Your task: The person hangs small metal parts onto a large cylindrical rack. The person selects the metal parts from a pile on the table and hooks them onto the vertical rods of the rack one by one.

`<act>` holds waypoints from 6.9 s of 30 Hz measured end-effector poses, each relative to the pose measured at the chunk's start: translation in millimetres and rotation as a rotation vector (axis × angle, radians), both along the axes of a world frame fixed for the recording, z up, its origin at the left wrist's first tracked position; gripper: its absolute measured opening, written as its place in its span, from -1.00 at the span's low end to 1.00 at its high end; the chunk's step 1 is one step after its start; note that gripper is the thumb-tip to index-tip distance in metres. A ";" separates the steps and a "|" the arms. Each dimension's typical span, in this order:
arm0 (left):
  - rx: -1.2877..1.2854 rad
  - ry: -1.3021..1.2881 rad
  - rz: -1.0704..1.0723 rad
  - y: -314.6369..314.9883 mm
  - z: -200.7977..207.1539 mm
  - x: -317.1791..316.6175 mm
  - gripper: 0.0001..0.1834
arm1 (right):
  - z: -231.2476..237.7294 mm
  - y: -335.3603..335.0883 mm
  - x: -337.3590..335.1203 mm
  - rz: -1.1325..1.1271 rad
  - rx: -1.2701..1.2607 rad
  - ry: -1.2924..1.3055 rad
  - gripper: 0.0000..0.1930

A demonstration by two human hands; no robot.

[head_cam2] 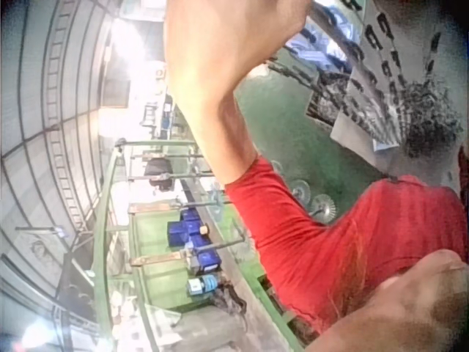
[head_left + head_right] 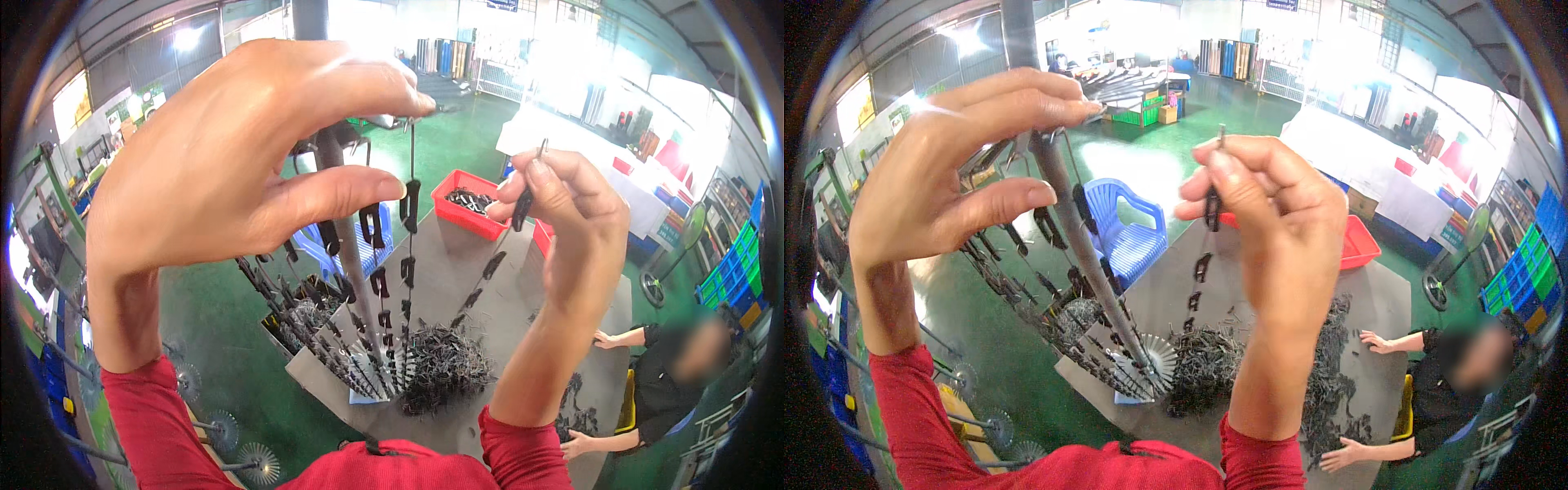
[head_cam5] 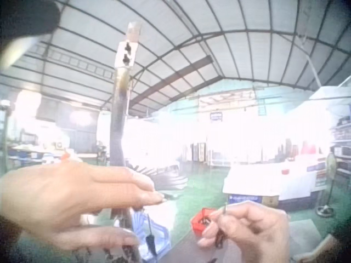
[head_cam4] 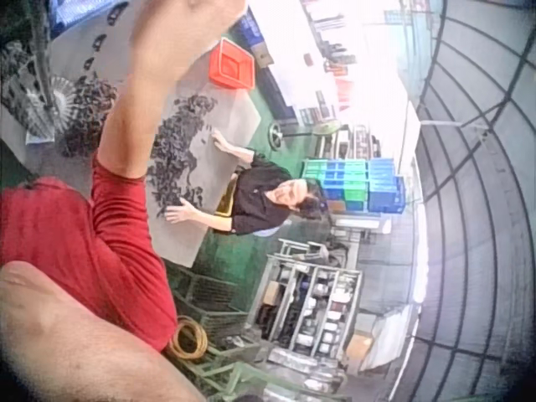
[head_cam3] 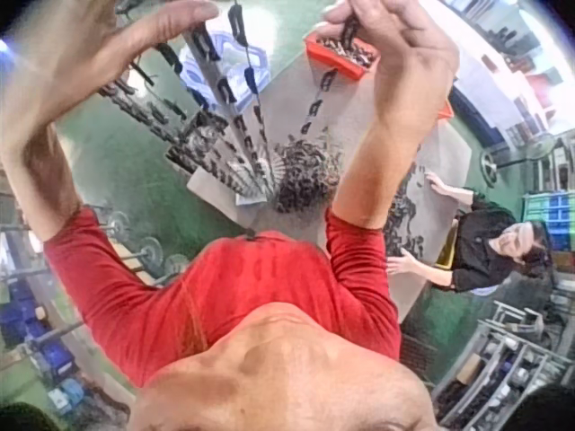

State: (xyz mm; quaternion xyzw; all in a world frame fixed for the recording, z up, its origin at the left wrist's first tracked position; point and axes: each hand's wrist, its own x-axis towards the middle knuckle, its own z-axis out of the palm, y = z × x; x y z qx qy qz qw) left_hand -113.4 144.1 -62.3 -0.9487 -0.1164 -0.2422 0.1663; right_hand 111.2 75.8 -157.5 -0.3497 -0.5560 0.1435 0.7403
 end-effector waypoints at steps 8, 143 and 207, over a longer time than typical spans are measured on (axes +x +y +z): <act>0.083 0.070 -0.074 -2.6 10.9 6.1 -0.26 | -7.9 -7.4 35.7 -0.633 -0.350 -0.764 -0.80; -0.087 0.143 -0.166 -25.5 30.1 36.2 -0.30 | 24.9 -10.0 12.4 0.363 -0.081 0.009 -0.85; -0.043 0.142 0.010 -55.0 35.1 38.6 -0.32 | -37.9 -39.4 72.7 -0.456 -0.591 -0.813 -0.70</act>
